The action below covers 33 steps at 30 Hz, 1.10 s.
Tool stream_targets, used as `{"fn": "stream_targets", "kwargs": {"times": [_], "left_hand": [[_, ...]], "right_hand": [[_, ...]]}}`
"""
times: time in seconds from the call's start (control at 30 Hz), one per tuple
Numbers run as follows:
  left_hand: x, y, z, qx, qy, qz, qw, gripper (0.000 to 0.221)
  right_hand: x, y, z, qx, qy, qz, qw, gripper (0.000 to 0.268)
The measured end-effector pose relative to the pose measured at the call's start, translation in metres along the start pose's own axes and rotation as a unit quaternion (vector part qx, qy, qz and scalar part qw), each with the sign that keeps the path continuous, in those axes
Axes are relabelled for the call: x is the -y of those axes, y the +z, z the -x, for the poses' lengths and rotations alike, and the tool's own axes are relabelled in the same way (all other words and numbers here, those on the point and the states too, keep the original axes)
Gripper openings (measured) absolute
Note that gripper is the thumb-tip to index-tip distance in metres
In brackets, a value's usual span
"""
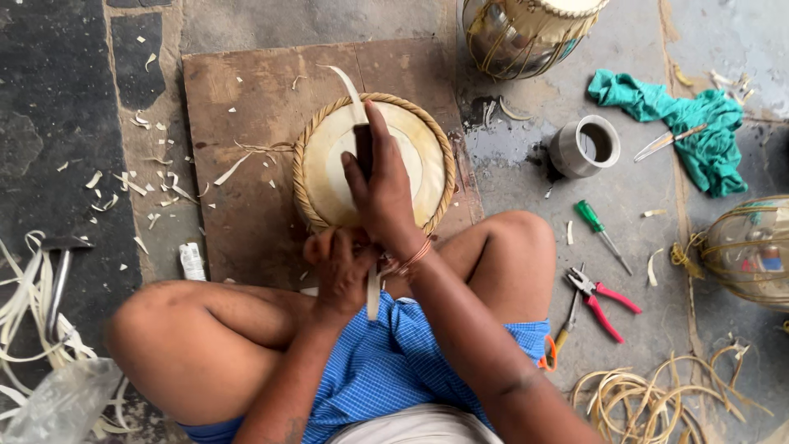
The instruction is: The person is repairing a drum by hand and using a tool to weave and tighten leather straps around the drum head.
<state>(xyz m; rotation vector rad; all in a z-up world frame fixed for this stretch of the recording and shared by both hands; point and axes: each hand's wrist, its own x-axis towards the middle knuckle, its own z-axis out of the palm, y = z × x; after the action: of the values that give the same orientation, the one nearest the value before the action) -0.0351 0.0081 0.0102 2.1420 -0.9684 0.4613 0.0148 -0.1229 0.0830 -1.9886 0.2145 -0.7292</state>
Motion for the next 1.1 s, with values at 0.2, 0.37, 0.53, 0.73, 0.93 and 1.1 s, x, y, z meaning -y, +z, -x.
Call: {"fn": "stream_targets", "kwargs": {"times": [0.2, 0.37, 0.53, 0.73, 0.93, 1.1], "left_hand": [[0.026, 0.027, -0.009, -0.038, -0.047, 0.033, 0.998, 0.026], [0.010, 0.029, -0.017, -0.018, -0.046, 0.013, 0.999, 0.025], [-0.020, 0.008, 0.005, 0.019, 0.037, 0.031, 0.999, 0.027], [-0.004, 0.012, -0.022, 0.011, 0.057, 0.047, 0.997, 0.024], [-0.013, 0.002, 0.002, 0.022, 0.023, 0.021, 0.999, 0.028], [-0.008, 0.008, -0.005, -0.032, 0.057, 0.018, 0.998, 0.029]], "right_hand": [[-0.041, 0.007, -0.057, 0.096, 0.154, -0.365, 0.913, 0.068], [-0.024, 0.016, -0.112, 0.003, 0.071, -0.293, 0.953, 0.049], [-0.025, -0.091, -0.177, 0.068, 0.099, -0.250, 0.961, 0.041], [0.039, -0.178, -0.060, 0.427, -0.063, 0.021, 0.902, 0.023], [-0.005, -0.133, 0.112, 0.484, -0.009, 0.185, 0.855, 0.046], [-0.002, -0.144, 0.106, 0.394, 0.021, 0.151, 0.906, 0.013]]}}
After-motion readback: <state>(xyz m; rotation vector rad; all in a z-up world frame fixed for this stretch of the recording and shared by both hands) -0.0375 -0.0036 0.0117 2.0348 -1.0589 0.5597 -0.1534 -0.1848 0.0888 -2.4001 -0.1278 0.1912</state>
